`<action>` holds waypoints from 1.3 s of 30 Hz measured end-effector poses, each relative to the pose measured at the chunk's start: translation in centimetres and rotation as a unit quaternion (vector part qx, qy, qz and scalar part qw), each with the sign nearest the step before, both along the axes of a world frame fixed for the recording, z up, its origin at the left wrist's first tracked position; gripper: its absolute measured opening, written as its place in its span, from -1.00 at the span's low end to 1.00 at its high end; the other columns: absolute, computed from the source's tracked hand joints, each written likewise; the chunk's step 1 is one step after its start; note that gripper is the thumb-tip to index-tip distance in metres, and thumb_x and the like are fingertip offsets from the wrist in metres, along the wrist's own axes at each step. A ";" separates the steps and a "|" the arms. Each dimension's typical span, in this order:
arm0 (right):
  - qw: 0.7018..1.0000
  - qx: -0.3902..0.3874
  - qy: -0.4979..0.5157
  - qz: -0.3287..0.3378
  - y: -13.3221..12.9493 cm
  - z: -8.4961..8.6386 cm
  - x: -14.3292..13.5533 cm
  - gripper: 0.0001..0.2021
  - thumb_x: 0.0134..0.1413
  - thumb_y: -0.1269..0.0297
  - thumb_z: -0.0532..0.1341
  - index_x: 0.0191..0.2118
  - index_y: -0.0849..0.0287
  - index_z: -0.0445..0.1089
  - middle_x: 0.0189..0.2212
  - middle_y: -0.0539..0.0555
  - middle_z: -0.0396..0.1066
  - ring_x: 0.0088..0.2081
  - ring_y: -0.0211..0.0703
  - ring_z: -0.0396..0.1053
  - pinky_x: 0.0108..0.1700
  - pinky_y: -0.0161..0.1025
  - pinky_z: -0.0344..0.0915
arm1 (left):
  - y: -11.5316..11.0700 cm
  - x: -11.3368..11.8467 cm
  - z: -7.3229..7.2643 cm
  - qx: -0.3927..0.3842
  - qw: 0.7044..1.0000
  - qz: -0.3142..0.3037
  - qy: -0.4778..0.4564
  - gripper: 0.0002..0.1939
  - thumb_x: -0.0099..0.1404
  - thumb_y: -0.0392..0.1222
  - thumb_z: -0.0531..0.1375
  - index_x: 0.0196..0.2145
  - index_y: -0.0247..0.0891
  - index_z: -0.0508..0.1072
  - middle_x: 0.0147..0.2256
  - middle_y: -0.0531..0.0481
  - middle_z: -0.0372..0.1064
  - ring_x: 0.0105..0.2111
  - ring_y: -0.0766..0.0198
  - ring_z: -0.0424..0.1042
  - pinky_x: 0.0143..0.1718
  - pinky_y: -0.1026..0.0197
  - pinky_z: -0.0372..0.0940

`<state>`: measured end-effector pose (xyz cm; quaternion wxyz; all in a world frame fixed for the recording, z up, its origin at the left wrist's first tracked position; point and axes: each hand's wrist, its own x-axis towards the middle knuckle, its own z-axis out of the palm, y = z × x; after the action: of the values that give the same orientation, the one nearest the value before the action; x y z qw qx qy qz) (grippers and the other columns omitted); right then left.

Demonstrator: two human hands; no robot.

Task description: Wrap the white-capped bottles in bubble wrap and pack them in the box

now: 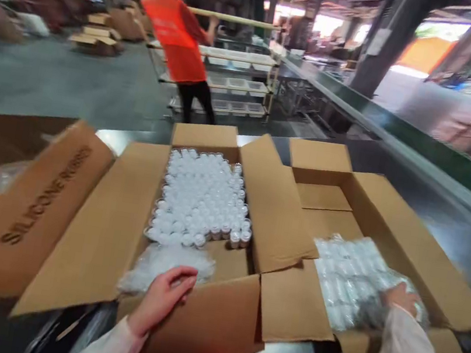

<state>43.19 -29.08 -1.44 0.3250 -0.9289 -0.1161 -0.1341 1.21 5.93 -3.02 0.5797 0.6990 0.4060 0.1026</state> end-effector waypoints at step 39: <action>0.757 0.321 0.415 0.389 30.1 -2.6 -20.4 -0.45 -0.31 -0.27 0.24 -0.36 0.15 0.37 -0.44 0.06 0.49 -0.37 -0.08 0.41 -0.31 -0.17 0.32 | 1.3 2.9 0.3 0.232 0.943 -0.202 -0.126 -0.69 0.15 0.01 0.20 -0.22 -0.19 0.55 -0.13 -0.15 0.46 -0.04 0.05 0.34 0.10 0.05 0.14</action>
<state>22.79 1.00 -3.99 0.6447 -0.6096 -0.2716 0.3729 4.08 7.21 -2.74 0.4568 0.8627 0.1447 0.1619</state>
